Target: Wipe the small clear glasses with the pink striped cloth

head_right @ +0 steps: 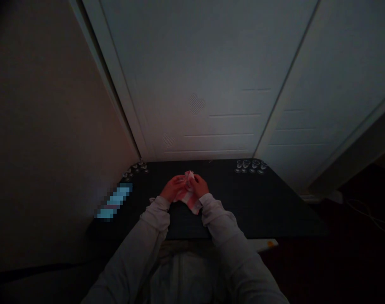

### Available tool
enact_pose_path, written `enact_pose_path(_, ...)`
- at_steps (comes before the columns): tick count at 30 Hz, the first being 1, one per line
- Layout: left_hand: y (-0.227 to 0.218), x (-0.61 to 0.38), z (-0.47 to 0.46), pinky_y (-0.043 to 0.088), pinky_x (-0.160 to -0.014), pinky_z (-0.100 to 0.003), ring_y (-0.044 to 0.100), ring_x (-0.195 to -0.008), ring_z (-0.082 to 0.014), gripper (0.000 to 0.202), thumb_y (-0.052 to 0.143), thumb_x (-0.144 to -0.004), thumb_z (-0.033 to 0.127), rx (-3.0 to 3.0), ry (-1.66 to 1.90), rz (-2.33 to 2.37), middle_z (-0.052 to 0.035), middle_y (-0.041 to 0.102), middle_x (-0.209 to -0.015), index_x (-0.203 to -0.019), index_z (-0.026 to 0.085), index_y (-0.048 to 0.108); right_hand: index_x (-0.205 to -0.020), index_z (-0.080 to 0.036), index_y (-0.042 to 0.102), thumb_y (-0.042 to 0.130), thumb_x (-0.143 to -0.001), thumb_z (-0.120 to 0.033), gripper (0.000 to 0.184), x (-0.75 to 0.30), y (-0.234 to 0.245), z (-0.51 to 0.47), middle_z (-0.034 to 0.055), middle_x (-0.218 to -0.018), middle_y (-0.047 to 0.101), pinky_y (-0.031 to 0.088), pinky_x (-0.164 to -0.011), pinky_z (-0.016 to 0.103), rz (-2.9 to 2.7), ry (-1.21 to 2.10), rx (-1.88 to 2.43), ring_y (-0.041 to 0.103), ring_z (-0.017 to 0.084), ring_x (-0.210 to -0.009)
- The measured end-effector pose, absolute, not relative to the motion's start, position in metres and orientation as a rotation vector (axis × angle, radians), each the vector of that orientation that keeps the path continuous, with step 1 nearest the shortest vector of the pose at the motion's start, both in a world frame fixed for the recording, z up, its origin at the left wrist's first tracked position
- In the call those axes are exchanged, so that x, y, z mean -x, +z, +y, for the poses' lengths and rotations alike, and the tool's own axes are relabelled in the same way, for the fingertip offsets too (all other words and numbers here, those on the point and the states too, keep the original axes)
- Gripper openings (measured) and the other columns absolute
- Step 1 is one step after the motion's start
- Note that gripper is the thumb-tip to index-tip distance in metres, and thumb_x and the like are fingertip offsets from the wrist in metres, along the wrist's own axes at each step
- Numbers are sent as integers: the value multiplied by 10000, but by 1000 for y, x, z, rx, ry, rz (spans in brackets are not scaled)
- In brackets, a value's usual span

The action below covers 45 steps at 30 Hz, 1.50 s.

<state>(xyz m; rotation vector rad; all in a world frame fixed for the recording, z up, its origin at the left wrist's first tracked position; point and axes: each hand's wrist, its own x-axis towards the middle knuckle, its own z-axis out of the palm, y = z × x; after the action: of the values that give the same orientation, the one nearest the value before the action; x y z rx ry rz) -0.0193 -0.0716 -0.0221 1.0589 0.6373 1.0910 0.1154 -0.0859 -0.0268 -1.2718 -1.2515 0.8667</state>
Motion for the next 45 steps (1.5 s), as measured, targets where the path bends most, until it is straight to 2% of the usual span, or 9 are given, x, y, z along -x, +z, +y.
enact_pose_path(4,-24,20,-72,416,-763,-328,561,-782,-140,395,672,-526,159,-1039,1098,610,-48,588,-891,-893,165,525,-876,-208,580,458,-674,-435,328,-117,-31,-83,11,-844,597,397,-722,292,-1251,908,1259,520,160,-784)
enact_pose_path(10,-22,20,-71,408,-761,-311,552,-779,-127,417,680,-498,139,-964,1130,638,-37,588,-874,-883,162,523,-744,-179,575,459,-662,-469,322,-119,-27,-82,20,-769,587,393,-687,274,-1122,890,1249,501,154,-734)
enact_pose_path(19,-19,20,-73,416,-711,-293,550,-730,-120,414,682,-503,158,-932,1142,673,-31,585,-818,-884,153,521,-549,-175,485,510,-618,-480,314,-128,-28,-76,-28,-538,463,350,-526,240,-978,986,1134,394,94,-528)
enact_pose_path(22,-21,21,-71,418,-709,-293,551,-727,-122,414,684,-500,165,-941,1136,690,-33,590,-806,-881,151,522,-597,-173,510,565,-578,-442,275,-127,-29,-75,-29,-570,486,355,-527,233,-999,1030,1128,421,92,-542)
enact_pose_path(25,-24,21,-69,415,-732,-300,553,-761,-132,392,675,-520,177,-991,1138,690,-44,593,-833,-882,150,529,-703,-180,527,596,-559,-428,295,-122,-30,-77,-17,-673,538,385,-591,235,-1097,977,1156,477,104,-623)
enact_pose_path(30,-24,21,-69,409,-758,-317,557,-778,-138,360,663,-550,197,-1058,1117,677,-51,597,-853,-880,146,532,-851,-179,545,476,-657,-497,378,-115,-26,-85,25,-825,581,399,-691,261,-1287,890,1252,518,131,-747)
enact_pose_path(34,-20,21,-72,397,-785,-349,562,-769,-145,351,667,-543,216,-1081,1088,660,-53,607,-835,-861,134,544,-833,-172,574,383,-701,-532,428,-114,-21,-90,30,-819,595,392,-696,265,-1406,787,1351,520,140,-753)
enact_pose_path(40,-18,21,-74,402,-780,-338,561,-756,-135,344,660,-550,216,-1105,1068,674,-47,605,-830,-865,133,550,-782,-156,563,375,-691,-551,447,-114,-25,-88,21,-758,583,391,-624,239,-1394,740,1400,499,123,-679)
enact_pose_path(45,-19,21,-74,404,-772,-333,561,-755,-137,362,657,-553,221,-1147,1044,683,-53,607,-833,-888,131,553,-784,-154,553,358,-702,-550,450,-114,-26,-90,27,-774,583,394,-629,238,-1388,737,1390,495,123,-679)
